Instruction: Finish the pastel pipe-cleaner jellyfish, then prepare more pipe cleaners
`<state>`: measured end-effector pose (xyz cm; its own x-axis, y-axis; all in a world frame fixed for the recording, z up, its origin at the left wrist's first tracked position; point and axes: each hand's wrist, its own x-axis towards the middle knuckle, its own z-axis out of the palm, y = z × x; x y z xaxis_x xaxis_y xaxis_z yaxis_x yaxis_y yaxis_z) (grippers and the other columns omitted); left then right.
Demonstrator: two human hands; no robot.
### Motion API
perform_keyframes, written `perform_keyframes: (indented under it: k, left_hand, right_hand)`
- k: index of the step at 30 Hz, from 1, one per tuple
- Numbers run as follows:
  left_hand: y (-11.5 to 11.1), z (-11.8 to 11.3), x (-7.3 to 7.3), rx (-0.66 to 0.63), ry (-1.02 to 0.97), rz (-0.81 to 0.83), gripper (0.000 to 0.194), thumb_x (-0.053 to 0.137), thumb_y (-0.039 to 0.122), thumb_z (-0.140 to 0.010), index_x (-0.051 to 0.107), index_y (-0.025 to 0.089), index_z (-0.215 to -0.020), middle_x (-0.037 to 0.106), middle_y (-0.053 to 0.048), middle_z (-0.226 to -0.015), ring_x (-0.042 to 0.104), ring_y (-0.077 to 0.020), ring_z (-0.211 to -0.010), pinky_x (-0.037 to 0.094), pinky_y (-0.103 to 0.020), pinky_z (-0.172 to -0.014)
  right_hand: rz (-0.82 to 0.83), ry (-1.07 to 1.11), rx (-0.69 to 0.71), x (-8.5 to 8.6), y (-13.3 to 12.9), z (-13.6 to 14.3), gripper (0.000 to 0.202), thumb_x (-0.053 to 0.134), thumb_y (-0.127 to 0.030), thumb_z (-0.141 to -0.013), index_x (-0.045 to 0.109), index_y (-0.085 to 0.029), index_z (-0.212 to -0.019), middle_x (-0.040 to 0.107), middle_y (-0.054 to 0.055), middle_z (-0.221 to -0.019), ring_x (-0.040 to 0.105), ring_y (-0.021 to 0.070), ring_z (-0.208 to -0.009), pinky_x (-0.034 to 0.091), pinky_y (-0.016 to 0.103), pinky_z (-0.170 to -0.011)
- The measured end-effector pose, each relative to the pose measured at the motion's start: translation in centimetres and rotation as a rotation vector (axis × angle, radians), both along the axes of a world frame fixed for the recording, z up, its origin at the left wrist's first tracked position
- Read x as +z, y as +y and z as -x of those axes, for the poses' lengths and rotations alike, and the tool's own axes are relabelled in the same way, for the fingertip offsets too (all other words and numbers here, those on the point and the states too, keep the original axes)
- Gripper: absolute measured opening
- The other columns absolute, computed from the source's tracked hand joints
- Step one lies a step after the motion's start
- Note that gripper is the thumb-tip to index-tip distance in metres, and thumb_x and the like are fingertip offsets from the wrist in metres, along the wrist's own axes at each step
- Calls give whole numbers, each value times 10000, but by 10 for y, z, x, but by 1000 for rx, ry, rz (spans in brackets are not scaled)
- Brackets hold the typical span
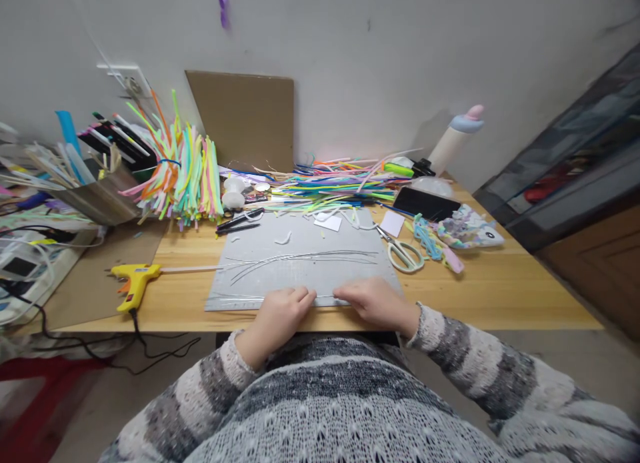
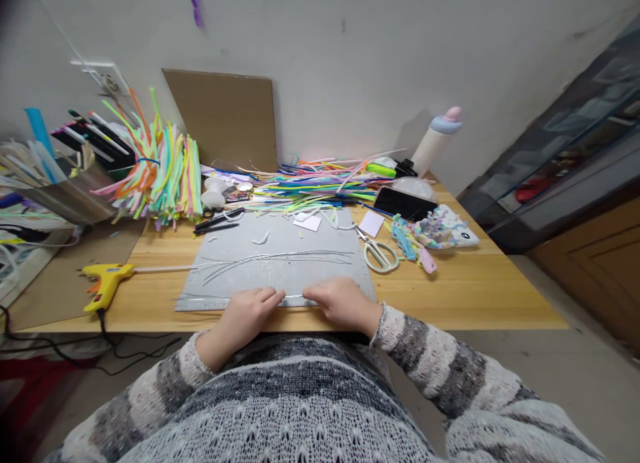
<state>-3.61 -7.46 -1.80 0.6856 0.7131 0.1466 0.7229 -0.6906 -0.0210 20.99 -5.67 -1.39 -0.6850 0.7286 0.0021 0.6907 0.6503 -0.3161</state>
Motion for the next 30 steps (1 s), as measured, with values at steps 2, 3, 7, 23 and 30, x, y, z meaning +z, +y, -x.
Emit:
perform_keyframes:
  k: [2,3,7,23,30]
  left_hand:
    - [0,1,0,0,7,13,129,514,176,-930,582,183,-1039,647,-23,-824,603,-178,-691,417,-287,-568]
    - [0,1,0,1,7,14,127,516,176,-929,583,183,-1037,647,-23,-824,602,-179,-690,418,-288,-568]
    - [-1,4,-1,9,3,4,152,517,163,-926,581,187,-1061,651,-22,-844,605,-180,-703,424,-288,-576]
    - [35,7,14,172,-159,-74,185,515,198,-931,624,182,-1079,662,-50,-875,613,-210,-786,452,-312,-676]
    - [87,24,5,373,-262,160,202,573,211,-890,625,130,-1068,613,-123,-1098,600,-244,-1011,476,-340,-871]
  right_hand:
    - [1,-32,-21,-1,0,1,328,470,-121,-895,676,-219,-1131,750,53,-966,671,174,-810,379,269,-639]
    - [21,-21,-23,-1,0,0,317,465,-149,-916,670,-225,-1145,748,54,-1000,674,176,-837,386,270,-656]
    - [131,54,-18,1,5,-6,284,440,-229,-967,678,-245,-1122,739,31,-1075,673,170,-939,412,264,-737]
    - [-280,65,-21,7,41,20,241,462,-130,-918,660,-179,-1046,705,68,-893,588,182,-794,333,279,-677]
    - [-255,22,-86,-10,93,20,252,447,-215,-951,652,-180,-1093,618,94,-962,539,189,-837,340,282,-701]
